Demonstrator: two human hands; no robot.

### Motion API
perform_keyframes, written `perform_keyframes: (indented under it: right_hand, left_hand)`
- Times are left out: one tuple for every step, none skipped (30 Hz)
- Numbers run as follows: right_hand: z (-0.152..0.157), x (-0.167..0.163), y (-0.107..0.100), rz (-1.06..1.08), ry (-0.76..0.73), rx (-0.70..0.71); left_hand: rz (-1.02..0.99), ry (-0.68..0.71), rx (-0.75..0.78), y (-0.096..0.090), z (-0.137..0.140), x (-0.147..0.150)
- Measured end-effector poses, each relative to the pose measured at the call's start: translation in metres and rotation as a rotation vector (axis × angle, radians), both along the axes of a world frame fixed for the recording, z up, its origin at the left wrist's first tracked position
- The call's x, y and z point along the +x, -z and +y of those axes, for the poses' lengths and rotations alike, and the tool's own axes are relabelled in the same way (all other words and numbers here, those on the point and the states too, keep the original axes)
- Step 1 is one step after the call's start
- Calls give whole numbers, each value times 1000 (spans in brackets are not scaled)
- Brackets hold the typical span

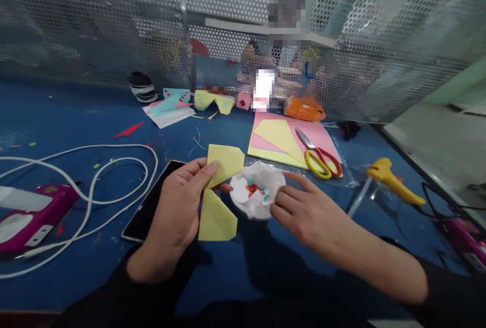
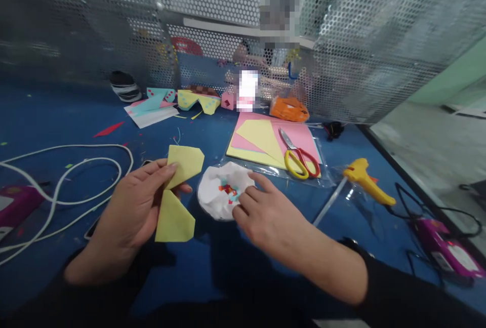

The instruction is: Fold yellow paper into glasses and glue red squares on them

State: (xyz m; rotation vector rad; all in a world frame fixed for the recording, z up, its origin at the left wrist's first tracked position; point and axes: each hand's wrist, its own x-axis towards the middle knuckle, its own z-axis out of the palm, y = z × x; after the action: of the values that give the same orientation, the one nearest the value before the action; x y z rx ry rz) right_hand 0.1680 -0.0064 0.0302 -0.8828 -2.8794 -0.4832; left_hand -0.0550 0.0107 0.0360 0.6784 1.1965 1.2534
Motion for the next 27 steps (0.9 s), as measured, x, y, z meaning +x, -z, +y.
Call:
perform_keyframes:
  right_hand:
    - [-12, 2, 2, 14, 35, -17]
    - [-22, 3, 5, 32, 72, -33]
    - [-30, 4, 7, 57, 108, -47]
    - [-37, 3, 11, 91, 143, -56]
    - [-41, 3, 14, 131, 175, -62]
    - [-45, 2, 18, 178, 207, -65]
    - [-47, 1, 21, 225, 235, -63]
    - [-48, 0, 24, 271, 255, -58]
    - [-49, 0, 27, 313, 265, -55]
    - [-49, -1, 29, 349, 265, -56]
    - [-49, -2, 31, 381, 259, -57]
    - [-49, -3, 33, 404, 251, -64]
    - [-49, -4, 33, 425, 247, -72]
    - [-49, -5, 33, 444, 252, -82]
    - [-50, -7, 33, 464, 262, -92]
    - [-51, -9, 32, 484, 275, -105]
    - [-51, -11, 31, 506, 286, -119]
    - [-52, -14, 30, 527, 295, -131]
    - [-52, -17, 30, 546, 301, -141]
    - [-53, -19, 30, 559, 305, -150]
    - [-53, -22, 30, 568, 309, -157]
    - [-53, -24, 31, 574, 311, -161]
    - [-53, -25, 33, 579, 313, -161]
    - [-52, -26, 34, 583, 310, -163]
    - [-52, -27, 36, 588, 297, -165]
    - [-53, -27, 37, 596, 276, -163]
    - [-53, -26, 38, 605, 248, -158]
  left_hand:
    - [2, 55, -17, 2, -1, 3]
    - [4, 108, -32, 4, -3, 5]
    - [5, 156, -41, 6, -6, 8]
    - [7, 199, -44, 7, -8, 10]
    - [15, 235, -47, 9, -11, 12]
    - [36, 270, -55, 11, -14, 13]
    - [71, 306, -68, 12, -17, 14]
    - [115, 347, -84, 13, -20, 14]
    - [159, 388, -97, 14, -23, 13]
    - [201, 421, -106, 15, -25, 12]
    - [235, 447, -104, 15, -28, 12]
    - [263, 464, -93, 15, -30, 11]
    - [287, 475, -78, 15, -32, 10]
    - [310, 482, -62, 16, -33, 9]
    - [326, 486, -48, 16, -34, 8]
    - [333, 490, -38, 17, -34, 7]
    - [332, 490, -34, 18, -34, 7]
    - [324, 485, -36, 18, -34, 6]
    - [314, 480, -41, 19, -34, 6]
    - [306, 478, -48, 19, -34, 6]
    - [302, 479, -54, 19, -33, 6]
    - [302, 482, -56, 18, -33, 5]
    - [304, 484, -57, 18, -32, 5]
    - [306, 482, -58, 18, -32, 5]
    - [302, 473, -61, 17, -32, 5]
    - [290, 458, -68, 17, -32, 4]
    - [267, 435, -80, 17, -32, 4]
